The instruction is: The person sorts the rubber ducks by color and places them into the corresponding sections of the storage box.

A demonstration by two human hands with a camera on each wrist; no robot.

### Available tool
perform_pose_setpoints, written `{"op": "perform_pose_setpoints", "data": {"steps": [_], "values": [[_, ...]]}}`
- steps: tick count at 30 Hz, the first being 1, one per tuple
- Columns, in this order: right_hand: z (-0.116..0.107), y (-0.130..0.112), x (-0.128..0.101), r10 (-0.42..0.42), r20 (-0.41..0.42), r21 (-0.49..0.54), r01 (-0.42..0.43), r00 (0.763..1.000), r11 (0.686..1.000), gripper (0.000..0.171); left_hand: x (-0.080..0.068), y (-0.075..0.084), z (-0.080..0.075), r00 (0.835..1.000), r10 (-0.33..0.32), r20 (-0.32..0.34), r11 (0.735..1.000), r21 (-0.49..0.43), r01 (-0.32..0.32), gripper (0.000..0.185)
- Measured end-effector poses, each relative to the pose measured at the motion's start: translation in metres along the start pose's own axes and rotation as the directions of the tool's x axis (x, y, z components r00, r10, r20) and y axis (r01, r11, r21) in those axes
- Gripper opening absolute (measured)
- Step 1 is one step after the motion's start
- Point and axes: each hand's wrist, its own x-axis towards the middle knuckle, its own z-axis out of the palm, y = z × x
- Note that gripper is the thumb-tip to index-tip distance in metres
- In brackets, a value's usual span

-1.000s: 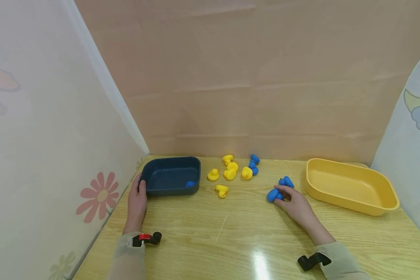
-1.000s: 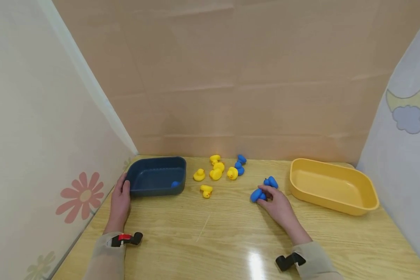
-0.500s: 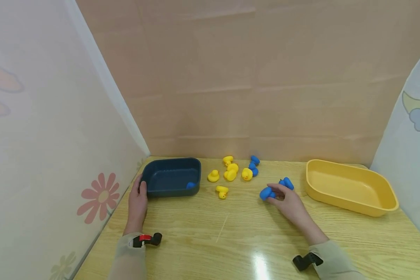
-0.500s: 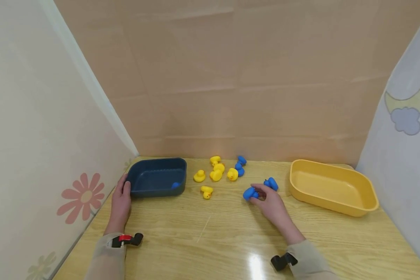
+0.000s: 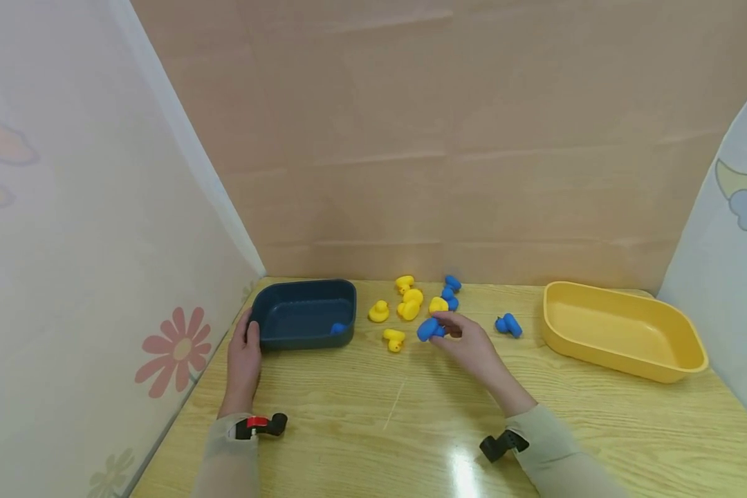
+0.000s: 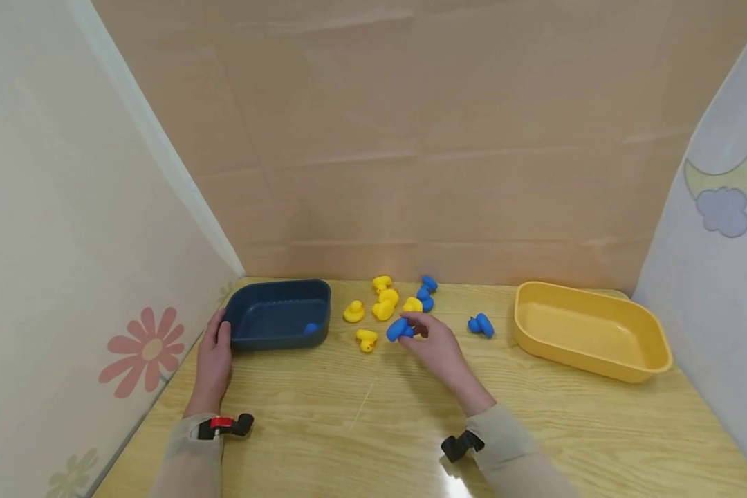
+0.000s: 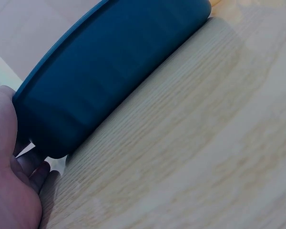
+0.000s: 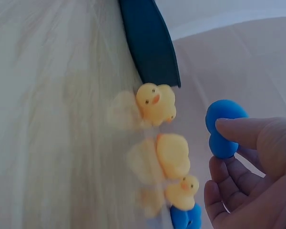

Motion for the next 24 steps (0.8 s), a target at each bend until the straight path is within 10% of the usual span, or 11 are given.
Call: {"op": "perform_pose_setpoints", "data": {"steps": [24], "values": [[0.072, -0.052, 0.039, -0.08, -0.003, 0.123, 0.08, 0.997, 0.989, 0.043, 0.003, -0.004, -0.001, 1.0, -0.003, -0.002, 1.0, 0.011, 0.003, 0.065]]}}
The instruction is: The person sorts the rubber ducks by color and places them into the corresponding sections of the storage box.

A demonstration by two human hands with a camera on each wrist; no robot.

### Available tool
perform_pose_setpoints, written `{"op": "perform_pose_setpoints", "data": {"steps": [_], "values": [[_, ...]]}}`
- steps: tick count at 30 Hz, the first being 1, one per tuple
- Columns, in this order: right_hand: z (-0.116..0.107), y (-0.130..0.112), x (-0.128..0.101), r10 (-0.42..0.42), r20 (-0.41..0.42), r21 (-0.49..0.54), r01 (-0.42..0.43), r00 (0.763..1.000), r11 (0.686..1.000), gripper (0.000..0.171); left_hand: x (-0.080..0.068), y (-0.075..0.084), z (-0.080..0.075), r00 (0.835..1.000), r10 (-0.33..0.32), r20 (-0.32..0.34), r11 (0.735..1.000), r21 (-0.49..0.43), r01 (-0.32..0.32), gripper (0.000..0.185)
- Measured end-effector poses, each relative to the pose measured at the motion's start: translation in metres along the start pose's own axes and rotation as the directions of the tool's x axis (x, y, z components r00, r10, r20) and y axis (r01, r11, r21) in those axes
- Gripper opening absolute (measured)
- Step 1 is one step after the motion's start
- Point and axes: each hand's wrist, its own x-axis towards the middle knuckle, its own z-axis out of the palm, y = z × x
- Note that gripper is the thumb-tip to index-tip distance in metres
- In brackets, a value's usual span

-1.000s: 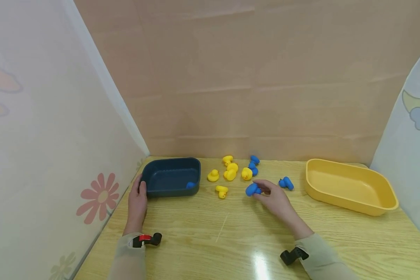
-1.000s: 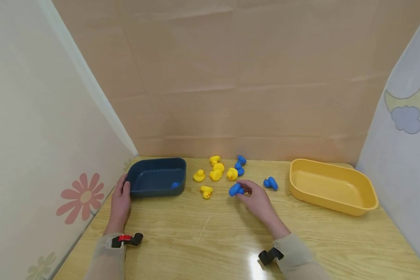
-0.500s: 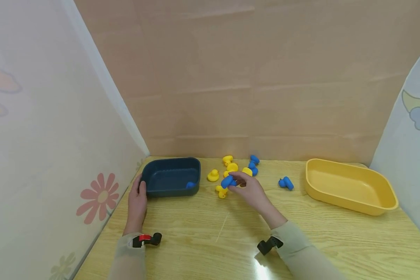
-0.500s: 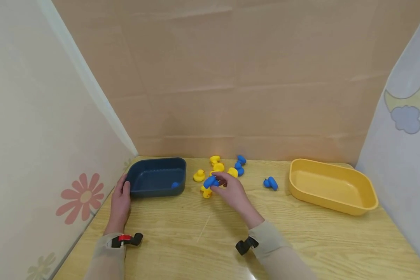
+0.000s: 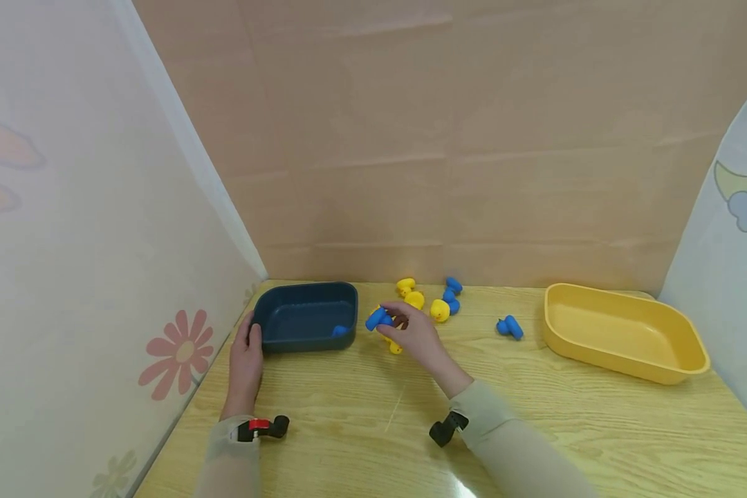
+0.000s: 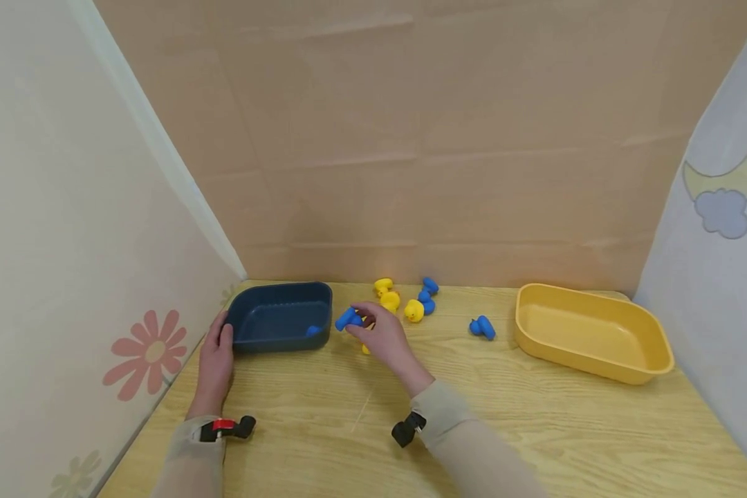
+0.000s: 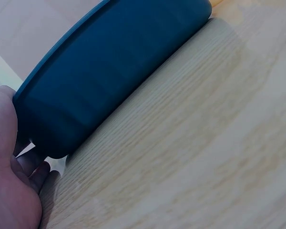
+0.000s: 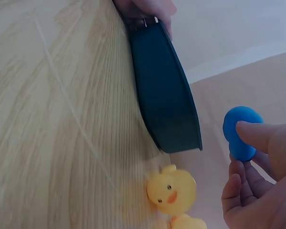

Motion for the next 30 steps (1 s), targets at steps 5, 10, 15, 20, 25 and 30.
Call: {"op": "perform_pose_setpoints", "data": {"steps": [5, 10, 15, 20, 25, 30], "values": [[0.015, -0.005, 0.007, -0.015, 0.005, 0.011, 0.015, 1.0, 1.0, 0.044, 0.0, -0.002, 0.001, 1.0, 0.003, -0.004, 1.0, -0.002, -0.003, 0.064], [0.027, -0.007, 0.013, -0.027, 0.007, -0.018, 0.027, 1.0, 0.999, 0.043, 0.001, -0.002, 0.002, 1.0, 0.02, -0.009, 1.0, -0.006, -0.02, 0.063], [0.037, -0.006, 0.018, -0.033, 0.014, -0.027, 0.033, 0.999, 0.999, 0.042, 0.002, -0.003, 0.004, 1.0, 0.028, -0.014, 1.0, -0.009, -0.029, 0.064], [0.046, -0.007, 0.021, -0.032, 0.024, -0.029, 0.033, 0.999, 0.999, 0.044, 0.002, -0.004, 0.004, 0.999, 0.028, -0.018, 1.0, -0.011, -0.028, 0.064], [0.053, -0.007, 0.024, -0.032, 0.025, -0.033, 0.032, 0.999, 0.999, 0.045, 0.002, -0.003, 0.003, 0.999, 0.027, -0.018, 1.0, -0.015, -0.027, 0.063], [0.06, -0.005, 0.024, -0.026, 0.03, -0.039, 0.027, 0.999, 0.999, 0.043, 0.001, -0.002, 0.002, 1.0, 0.025, -0.008, 1.0, -0.014, -0.025, 0.066]]}}
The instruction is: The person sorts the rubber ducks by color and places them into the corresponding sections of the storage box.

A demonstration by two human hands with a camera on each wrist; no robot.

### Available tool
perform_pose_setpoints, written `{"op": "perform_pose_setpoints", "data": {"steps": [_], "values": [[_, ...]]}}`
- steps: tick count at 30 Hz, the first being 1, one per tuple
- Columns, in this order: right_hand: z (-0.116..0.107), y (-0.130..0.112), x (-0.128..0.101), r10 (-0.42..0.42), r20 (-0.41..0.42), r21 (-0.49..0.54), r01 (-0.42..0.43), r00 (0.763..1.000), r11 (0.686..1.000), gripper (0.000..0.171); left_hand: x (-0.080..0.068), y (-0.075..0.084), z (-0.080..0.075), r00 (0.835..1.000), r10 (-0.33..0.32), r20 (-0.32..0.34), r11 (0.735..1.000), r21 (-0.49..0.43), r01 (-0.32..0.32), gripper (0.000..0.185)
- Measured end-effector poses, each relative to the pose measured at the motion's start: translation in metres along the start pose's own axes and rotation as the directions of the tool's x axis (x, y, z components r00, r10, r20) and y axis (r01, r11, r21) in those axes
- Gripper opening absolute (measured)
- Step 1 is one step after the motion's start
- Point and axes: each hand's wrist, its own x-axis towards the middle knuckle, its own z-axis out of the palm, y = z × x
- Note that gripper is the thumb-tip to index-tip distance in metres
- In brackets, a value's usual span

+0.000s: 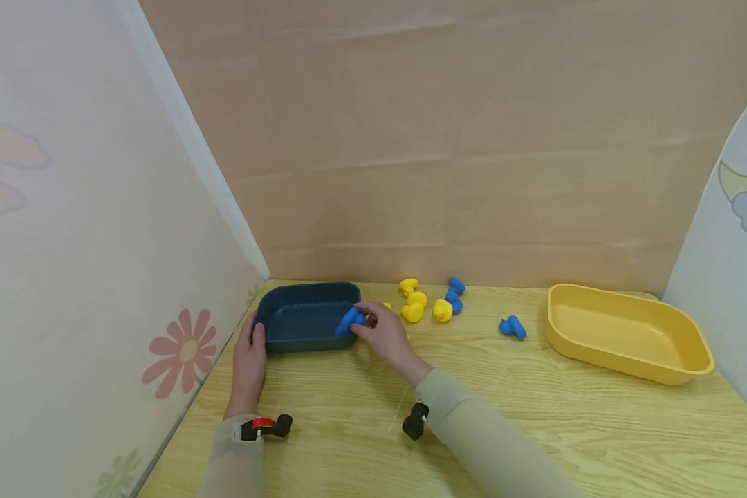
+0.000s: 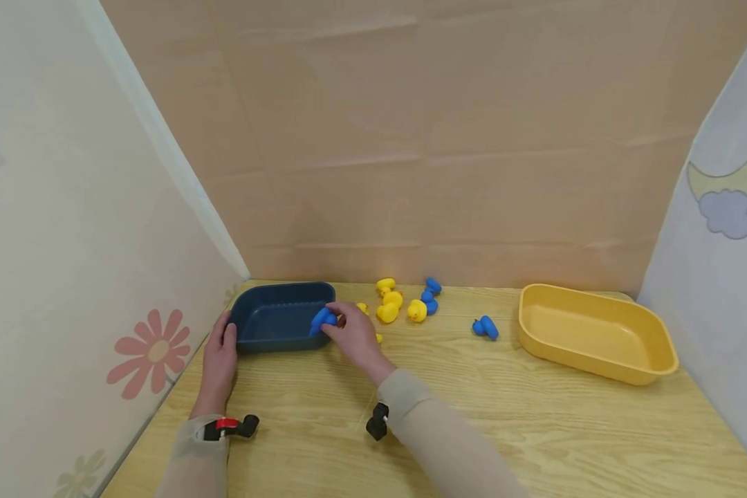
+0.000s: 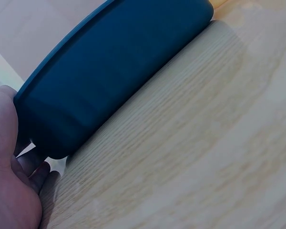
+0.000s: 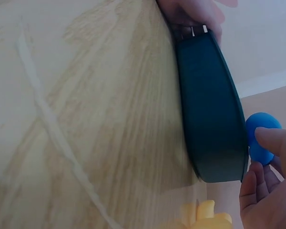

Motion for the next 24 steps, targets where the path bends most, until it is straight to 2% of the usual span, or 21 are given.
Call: {"op": "perform_pose_setpoints", "data": {"steps": [7, 18, 24], "values": [[0.0066, -0.0004, 0.0019, -0.003, -0.01, -0.035, 0.002, 1.0, 0.999, 0.042, 0.0001, 0.0004, -0.0001, 1.0, -0.001, 0.008, 1.0, 0.003, 0.001, 0.065], [0.0104, -0.0055, 0.0014, 0.023, 0.004, -0.033, -0.023, 1.0, 0.999, 0.046, -0.0012, -0.0003, -0.0009, 1.0, -0.02, 0.014, 1.0, -0.009, 0.02, 0.066], [0.0092, -0.0033, -0.0008, 0.022, -0.021, -0.015, -0.023, 1.0, 1.0, 0.047, -0.0008, -0.0007, -0.0013, 1.0, -0.022, 0.015, 1.0, 0.002, 0.022, 0.066]]}}
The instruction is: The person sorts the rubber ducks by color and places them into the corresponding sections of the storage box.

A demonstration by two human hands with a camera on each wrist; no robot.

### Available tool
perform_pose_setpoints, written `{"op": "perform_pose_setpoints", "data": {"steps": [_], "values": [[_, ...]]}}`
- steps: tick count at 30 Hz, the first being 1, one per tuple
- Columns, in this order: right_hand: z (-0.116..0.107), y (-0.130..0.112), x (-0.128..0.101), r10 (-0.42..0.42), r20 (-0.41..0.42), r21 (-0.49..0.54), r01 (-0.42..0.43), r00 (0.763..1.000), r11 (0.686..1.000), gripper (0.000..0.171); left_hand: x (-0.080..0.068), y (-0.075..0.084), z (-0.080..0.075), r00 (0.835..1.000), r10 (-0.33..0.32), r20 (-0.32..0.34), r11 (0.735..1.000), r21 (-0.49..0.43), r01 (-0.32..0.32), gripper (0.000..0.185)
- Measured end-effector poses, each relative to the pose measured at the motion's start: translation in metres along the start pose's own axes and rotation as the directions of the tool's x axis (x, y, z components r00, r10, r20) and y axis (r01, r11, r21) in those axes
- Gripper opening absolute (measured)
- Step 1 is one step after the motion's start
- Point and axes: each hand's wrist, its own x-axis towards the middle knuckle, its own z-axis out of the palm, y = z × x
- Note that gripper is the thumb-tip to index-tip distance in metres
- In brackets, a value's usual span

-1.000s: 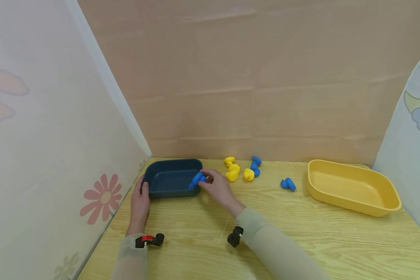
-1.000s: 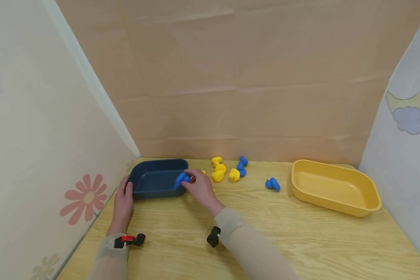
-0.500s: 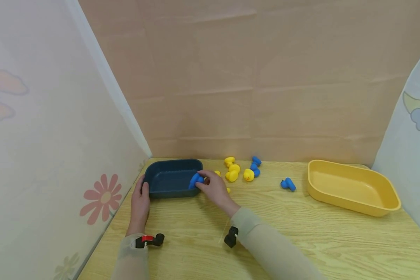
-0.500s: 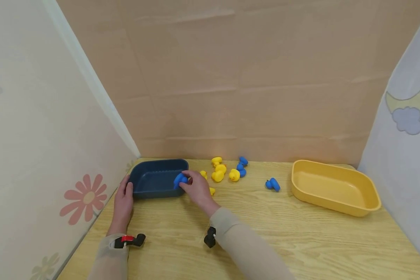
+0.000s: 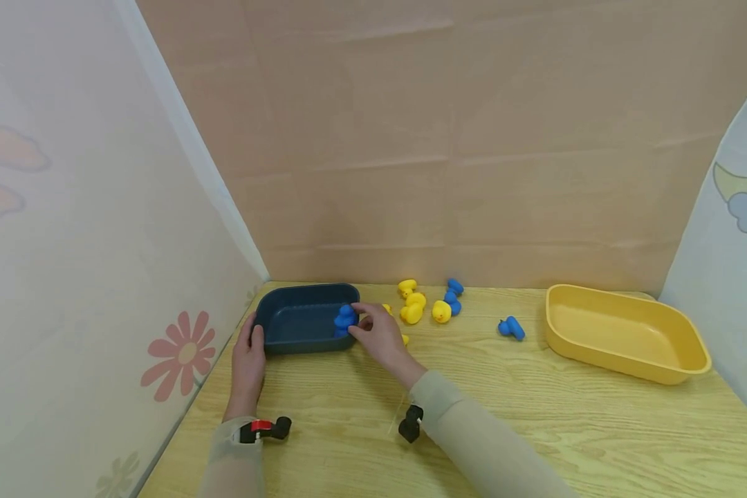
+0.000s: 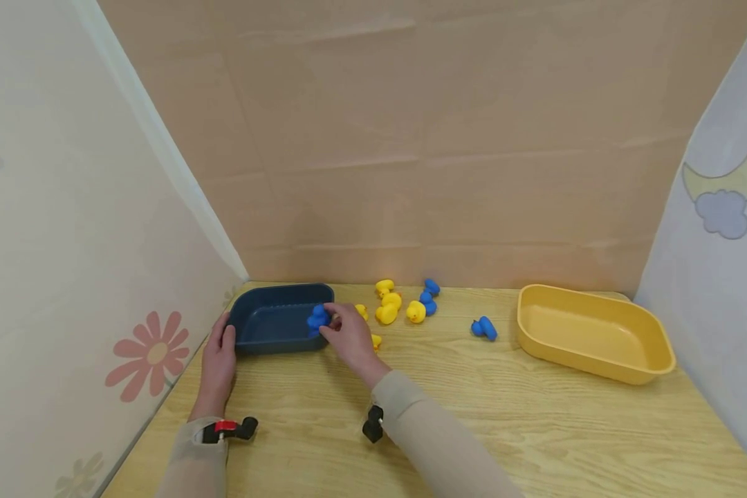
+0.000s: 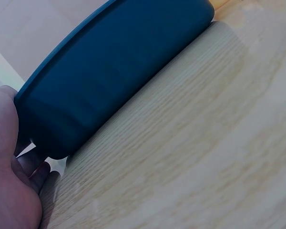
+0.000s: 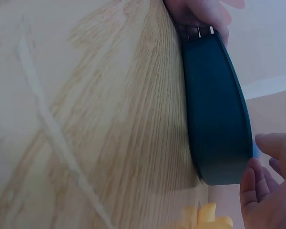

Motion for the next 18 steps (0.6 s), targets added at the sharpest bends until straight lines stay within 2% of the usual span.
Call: {"op": "perform_pose_setpoints", "data": {"steps": [10, 18], "values": [[-0.008, 0.0, -0.003, -0.018, -0.002, 0.02, 0.018, 1.0, 1.0, 0.045, -0.002, 0.001, -0.001, 1.0, -0.006, 0.004, 1.0, 0.002, 0.006, 0.066], [-0.034, 0.005, -0.011, -0.035, -0.038, 0.035, 0.036, 0.999, 0.999, 0.043, 0.001, 0.001, -0.001, 1.0, -0.01, 0.0, 1.0, 0.007, 0.01, 0.065]]}}
